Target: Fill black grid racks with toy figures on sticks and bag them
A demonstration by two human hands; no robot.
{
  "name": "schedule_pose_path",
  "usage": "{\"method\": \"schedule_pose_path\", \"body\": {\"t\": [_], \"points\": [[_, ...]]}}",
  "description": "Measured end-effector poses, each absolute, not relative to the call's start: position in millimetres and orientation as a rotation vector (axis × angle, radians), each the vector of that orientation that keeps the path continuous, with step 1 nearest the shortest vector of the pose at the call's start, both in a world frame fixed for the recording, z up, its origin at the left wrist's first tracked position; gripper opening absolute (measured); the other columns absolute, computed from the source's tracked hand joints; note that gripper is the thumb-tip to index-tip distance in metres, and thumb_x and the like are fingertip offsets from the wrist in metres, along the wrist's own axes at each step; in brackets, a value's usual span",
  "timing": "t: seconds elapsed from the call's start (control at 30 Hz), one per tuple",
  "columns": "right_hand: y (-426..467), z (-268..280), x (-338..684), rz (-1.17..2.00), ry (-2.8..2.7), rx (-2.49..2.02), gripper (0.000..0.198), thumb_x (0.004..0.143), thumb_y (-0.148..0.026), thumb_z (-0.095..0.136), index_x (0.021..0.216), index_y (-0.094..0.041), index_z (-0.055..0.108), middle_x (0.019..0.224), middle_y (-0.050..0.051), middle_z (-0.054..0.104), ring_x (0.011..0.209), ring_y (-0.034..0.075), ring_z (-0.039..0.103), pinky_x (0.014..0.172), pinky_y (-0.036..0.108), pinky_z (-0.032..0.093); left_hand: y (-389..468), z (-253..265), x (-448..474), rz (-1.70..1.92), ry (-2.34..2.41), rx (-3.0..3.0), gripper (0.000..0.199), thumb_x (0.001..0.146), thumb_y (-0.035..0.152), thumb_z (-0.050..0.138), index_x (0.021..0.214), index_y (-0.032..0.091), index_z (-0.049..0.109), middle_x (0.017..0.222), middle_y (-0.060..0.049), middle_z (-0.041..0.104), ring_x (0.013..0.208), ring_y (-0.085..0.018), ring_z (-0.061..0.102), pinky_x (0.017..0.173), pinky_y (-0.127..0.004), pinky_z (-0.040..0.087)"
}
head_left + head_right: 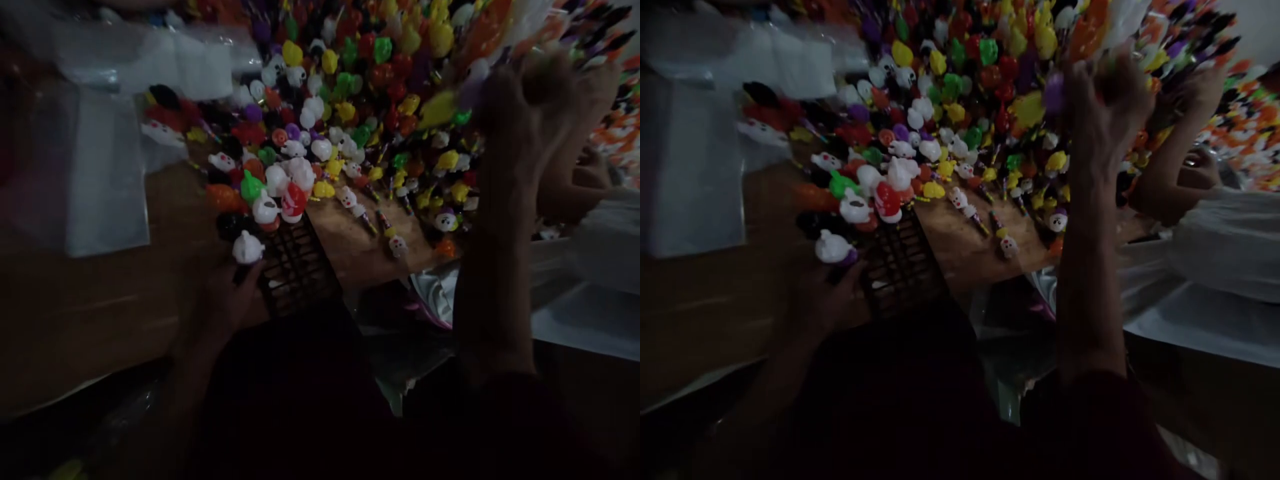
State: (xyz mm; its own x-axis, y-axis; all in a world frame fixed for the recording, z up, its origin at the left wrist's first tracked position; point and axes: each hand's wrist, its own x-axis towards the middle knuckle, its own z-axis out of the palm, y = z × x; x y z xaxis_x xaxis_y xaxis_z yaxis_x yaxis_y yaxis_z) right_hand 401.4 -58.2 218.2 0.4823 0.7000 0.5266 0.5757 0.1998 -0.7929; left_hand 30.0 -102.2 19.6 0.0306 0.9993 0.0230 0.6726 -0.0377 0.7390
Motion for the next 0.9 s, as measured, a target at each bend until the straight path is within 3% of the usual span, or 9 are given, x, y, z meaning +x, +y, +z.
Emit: {"method": "schedule_pose_path", "body": {"t": [0.07, 0.13, 0.23, 0.33, 0.43, 0.6, 0.67, 0.77, 0.9], "points": [[-116.7, 182.1, 377.0, 0.075, -1.045, -1.442, 0.016, 0.078, -0.027, 0.07, 0.072, -0.019, 0.057, 0.063, -0.007, 0.054, 0.063, 0.006, 0.051, 0.062, 0.022, 0.041, -99.4, 22.4, 33.3, 0.8, 1.65, 1.759, 0.028, 0.082, 0.043, 0.066, 0.096, 0.022, 0.078, 0.099, -0.006, 0.079, 0.094, -0.026, 0.074, 0.084, -0.033, 0.058], [-159.4, 136.8, 351.2, 0.313, -0.91, -1.617, 0.015, 0.074, -0.029, 0.075, 0.075, -0.018, 0.065, 0.06, -0.003, 0.061, 0.054, 0.009, 0.054, 0.056, 0.025, 0.045, -98.3, 24.7, 34.6, 0.827, 1.63, 1.742, 0.024, 0.082, 0.038, 0.068, 0.095, 0.021, 0.078, 0.098, -0.005, 0.08, 0.094, -0.025, 0.074, 0.084, -0.031, 0.059], [-186.1, 76.0, 316.8, 0.432, -0.923, -1.693, 0.023, 0.071, -0.039, 0.08, 0.078, -0.02, 0.07, 0.071, 0.002, 0.07, 0.067, 0.017, 0.065, 0.067, 0.032, 0.053, -98.2, 27.2, 33.9, 0.869, 1.583, 1.746, 0.025, 0.083, 0.032, 0.069, 0.102, 0.019, 0.077, 0.106, -0.006, 0.079, 0.101, -0.025, 0.074, 0.091, -0.033, 0.058], [-187.0, 44.4, 300.2, 0.422, -0.967, -1.717, 0.028, 0.075, -0.048, 0.076, 0.08, -0.021, 0.069, 0.079, 0.003, 0.072, 0.076, 0.021, 0.067, 0.074, 0.036, 0.055, -98.1, 27.9, 32.6, 0.885, 1.524, 1.778, 0.026, 0.084, 0.029, 0.068, 0.106, 0.017, 0.076, 0.11, -0.007, 0.079, 0.104, -0.024, 0.074, 0.096, -0.035, 0.057], [-186.8, 37.5, 307.1, 0.401, -1.176, -1.809, 0.031, 0.083, -0.051, 0.069, 0.089, -0.021, 0.069, 0.083, 0.006, 0.071, 0.077, 0.022, 0.066, 0.073, 0.038, 0.054, -99.0, 27.3, 32.8, 0.882, 1.533, 1.838, 0.025, 0.085, 0.028, 0.069, 0.107, 0.019, 0.076, 0.11, -0.006, 0.079, 0.104, -0.023, 0.074, 0.097, -0.035, 0.057], [-193.9, 40.9, 325.5, -0.02, -1.81, -2.007, 0.027, 0.094, -0.037, 0.058, 0.111, -0.021, 0.071, 0.108, 0.013, 0.068, 0.099, 0.03, 0.06, 0.089, 0.048, 0.049, -103.8, 26.8, 33.4, 0.92, 1.605, 1.999, 0.023, 0.088, 0.034, 0.069, 0.103, 0.018, 0.077, 0.104, -0.008, 0.079, 0.098, -0.025, 0.075, 0.092, -0.035, 0.058], [-194.8, 41.6, 326.5, -0.066, -1.891, -2.05, 0.025, 0.097, -0.034, 0.054, 0.108, -0.022, 0.072, 0.105, 0.012, 0.066, 0.093, 0.027, 0.059, 0.082, 0.043, 0.05, -104.8, 27.0, 32.7, 0.903, 1.633, 2.056, 0.024, 0.089, 0.036, 0.069, 0.102, 0.017, 0.077, 0.102, -0.01, 0.079, 0.097, -0.026, 0.075, 0.09, -0.035, 0.058], [-190.0, 45.4, 322.6, 0.054, -1.879, -1.936, 0.025, 0.098, -0.037, 0.052, 0.103, -0.022, 0.072, 0.096, 0.009, 0.065, 0.076, 0.02, 0.058, 0.063, 0.033, 0.047, -103.6, 25.9, 31.8, 0.822, 1.663, 2.042, 0.023, 0.088, 0.035, 0.072, 0.101, 0.017, 0.078, 0.101, -0.011, 0.079, 0.096, -0.026, 0.075, 0.089, -0.035, 0.058], [-167.2, 53.7, 299.5, 0.295, -1.76, -1.701, 0.022, 0.097, -0.04, 0.056, 0.096, -0.023, 0.07, 0.086, 0.007, 0.069, 0.074, 0.021, 0.064, 0.065, 0.033, 0.05, -99.9, 22.3, 31.0, 0.767, 1.647, 1.921, 0.019, 0.086, 0.03, 0.075, 0.1, 0.018, 0.078, 0.097, -0.008, 0.08, 0.093, -0.024, 0.076, 0.087, -0.033, 0.06]]}}
